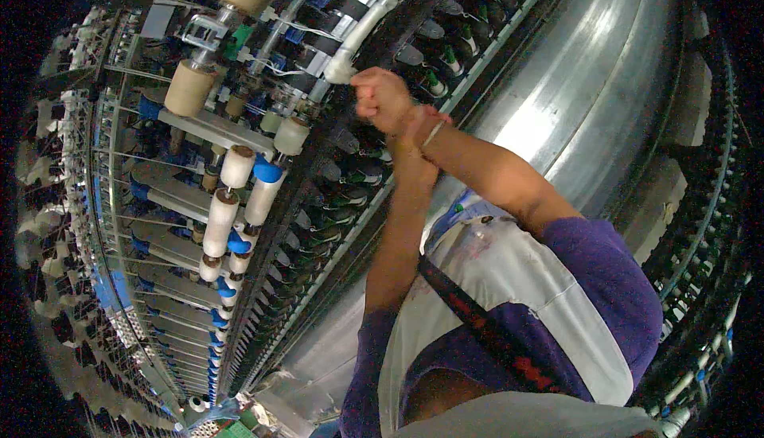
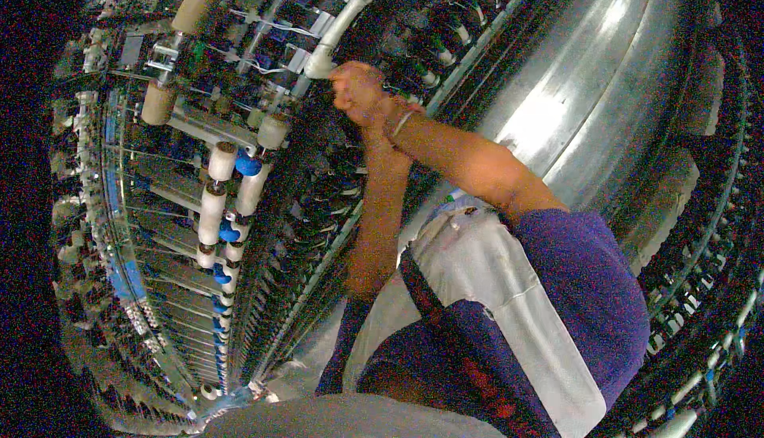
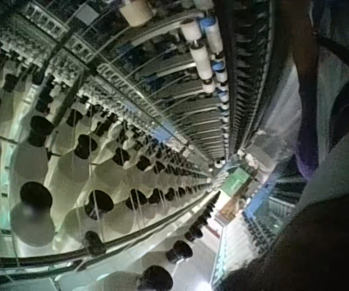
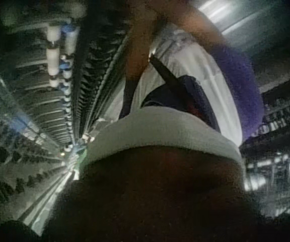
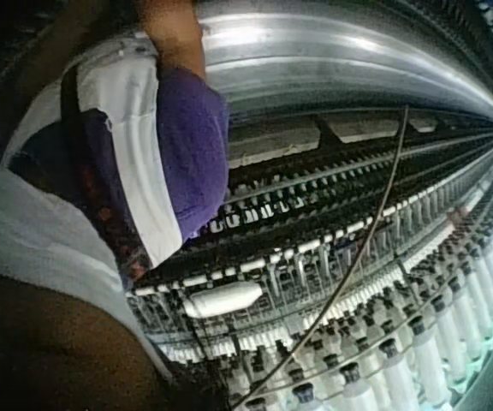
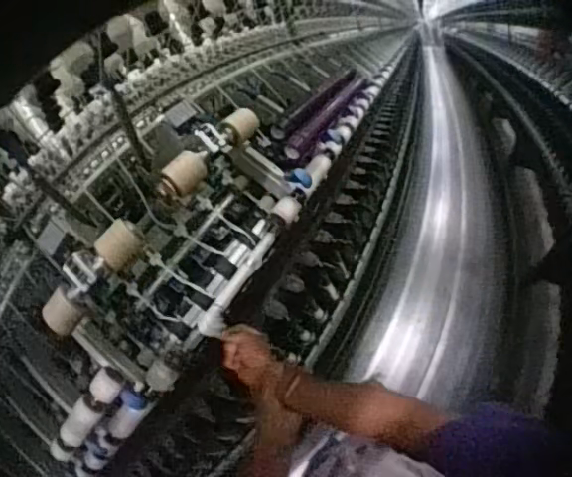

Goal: The person repairs a textile machine by removing broken thread spools, cleaning the bobbin area, and rethreading the yarn. They use a small tool to guide the thread through the machine's components.

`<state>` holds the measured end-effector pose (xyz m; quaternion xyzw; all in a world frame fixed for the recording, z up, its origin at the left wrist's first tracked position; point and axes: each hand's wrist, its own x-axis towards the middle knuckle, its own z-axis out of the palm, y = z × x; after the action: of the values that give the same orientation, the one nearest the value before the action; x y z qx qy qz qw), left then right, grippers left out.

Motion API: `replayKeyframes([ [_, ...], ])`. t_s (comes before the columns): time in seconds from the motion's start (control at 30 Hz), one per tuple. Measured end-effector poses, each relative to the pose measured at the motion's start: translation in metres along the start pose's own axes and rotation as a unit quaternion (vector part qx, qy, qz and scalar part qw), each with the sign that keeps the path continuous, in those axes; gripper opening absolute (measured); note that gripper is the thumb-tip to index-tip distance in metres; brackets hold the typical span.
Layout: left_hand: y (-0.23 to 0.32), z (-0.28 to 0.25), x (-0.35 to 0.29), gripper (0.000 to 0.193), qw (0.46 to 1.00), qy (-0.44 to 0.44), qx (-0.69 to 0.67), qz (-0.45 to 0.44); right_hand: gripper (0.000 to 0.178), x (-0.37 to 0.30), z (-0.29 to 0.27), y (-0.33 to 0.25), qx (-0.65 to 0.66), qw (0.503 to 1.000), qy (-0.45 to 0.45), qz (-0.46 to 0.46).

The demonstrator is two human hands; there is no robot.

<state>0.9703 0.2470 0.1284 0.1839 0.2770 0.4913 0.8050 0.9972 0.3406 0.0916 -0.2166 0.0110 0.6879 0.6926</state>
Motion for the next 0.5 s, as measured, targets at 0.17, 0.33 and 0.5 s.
replayKeyframes([
  [0.17,-0.001,-0.035,0.006,0.026,1.000,0.008,0.019,0.013,0.006,0.014,-0.019,0.003,-0.445,0.769,-0.243,-0.389],
  [0.33,0.059,-0.066,-0.002,0.054,0.963,0.069,0.258,0.033,0.009,0.009,-0.004,-0.011,-0.139,0.989,-0.019,-0.044],
  [0.5,0.101,-0.053,0.034,0.061,0.977,0.038,0.208,-0.008,0.007,-0.014,0.012,-0.022,-0.246,0.959,-0.143,-0.009],
])
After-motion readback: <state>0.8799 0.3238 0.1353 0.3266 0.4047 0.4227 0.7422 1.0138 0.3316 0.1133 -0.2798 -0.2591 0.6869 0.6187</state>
